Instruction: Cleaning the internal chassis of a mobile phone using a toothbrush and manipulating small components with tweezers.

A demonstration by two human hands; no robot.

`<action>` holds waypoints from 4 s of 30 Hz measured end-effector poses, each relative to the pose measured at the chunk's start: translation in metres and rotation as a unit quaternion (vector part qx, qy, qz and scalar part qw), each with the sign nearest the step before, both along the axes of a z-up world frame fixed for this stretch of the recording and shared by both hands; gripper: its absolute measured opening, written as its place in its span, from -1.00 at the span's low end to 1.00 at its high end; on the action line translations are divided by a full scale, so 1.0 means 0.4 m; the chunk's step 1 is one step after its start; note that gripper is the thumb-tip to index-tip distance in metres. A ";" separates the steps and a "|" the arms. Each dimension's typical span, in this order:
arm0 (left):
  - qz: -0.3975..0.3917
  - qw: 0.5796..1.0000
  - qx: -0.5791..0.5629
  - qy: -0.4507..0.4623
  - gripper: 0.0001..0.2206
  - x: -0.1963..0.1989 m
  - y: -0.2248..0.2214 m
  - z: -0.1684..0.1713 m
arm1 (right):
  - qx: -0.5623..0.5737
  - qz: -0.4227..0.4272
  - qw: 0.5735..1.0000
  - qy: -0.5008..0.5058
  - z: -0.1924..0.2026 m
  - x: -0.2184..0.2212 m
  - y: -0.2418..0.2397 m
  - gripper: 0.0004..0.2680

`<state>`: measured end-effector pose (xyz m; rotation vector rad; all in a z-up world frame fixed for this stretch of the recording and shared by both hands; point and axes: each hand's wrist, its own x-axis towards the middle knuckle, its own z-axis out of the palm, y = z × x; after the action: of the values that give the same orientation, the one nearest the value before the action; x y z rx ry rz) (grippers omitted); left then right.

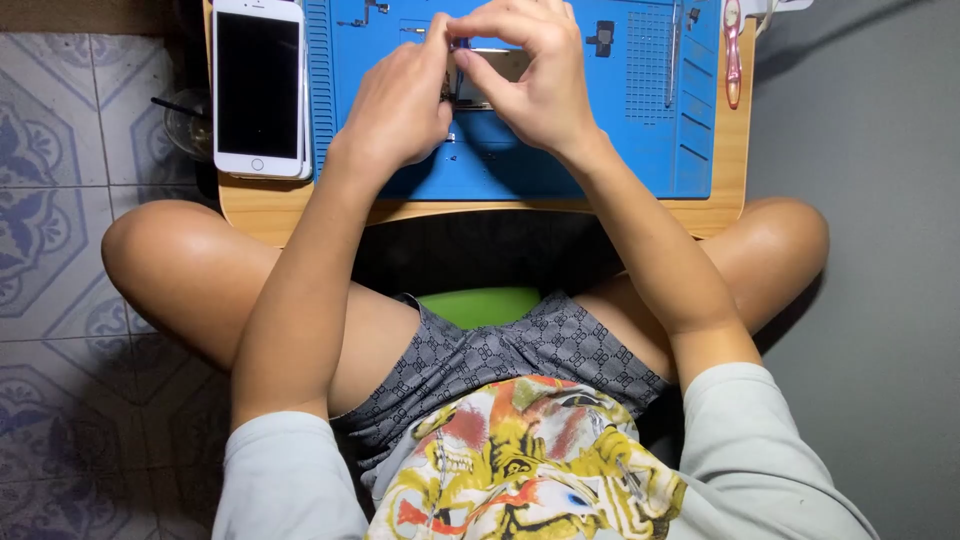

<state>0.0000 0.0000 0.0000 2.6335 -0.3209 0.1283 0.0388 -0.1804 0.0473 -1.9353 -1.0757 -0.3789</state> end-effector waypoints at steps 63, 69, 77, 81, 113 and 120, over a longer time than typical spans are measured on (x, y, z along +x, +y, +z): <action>-0.086 0.966 0.121 -0.210 -0.46 0.003 0.037 0.047 | 0.294 -0.008 0.914 0.280 -0.092 0.096 -0.138 -0.92; -0.093 0.971 0.123 -0.185 -0.56 0.014 0.045 0.026 | 0.276 0.000 0.921 0.274 -0.016 0.042 -0.194 -0.91; -0.092 0.977 0.097 -0.166 -0.72 0.003 0.048 0.044 | 0.268 -0.085 0.902 0.329 -0.052 -0.036 -0.274 -0.87; -0.082 0.979 0.107 -0.155 -0.78 0.000 0.044 0.051 | 0.284 -0.118 0.889 0.339 -0.065 -0.032 -0.290 -0.87; -0.103 0.953 -0.163 -0.235 -0.94 -0.023 -0.054 0.082 | 0.172 -0.093 0.958 0.211 -0.037 -0.067 -0.233 -0.92; -0.094 0.954 -0.156 -0.240 -0.93 -0.023 -0.056 0.071 | 0.176 -0.084 0.957 0.215 -0.046 -0.064 -0.230 -0.91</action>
<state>-0.0090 -0.0225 0.0283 2.2161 -0.6531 0.7006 0.0131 -0.2723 0.0288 -1.6856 -0.5220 -0.2081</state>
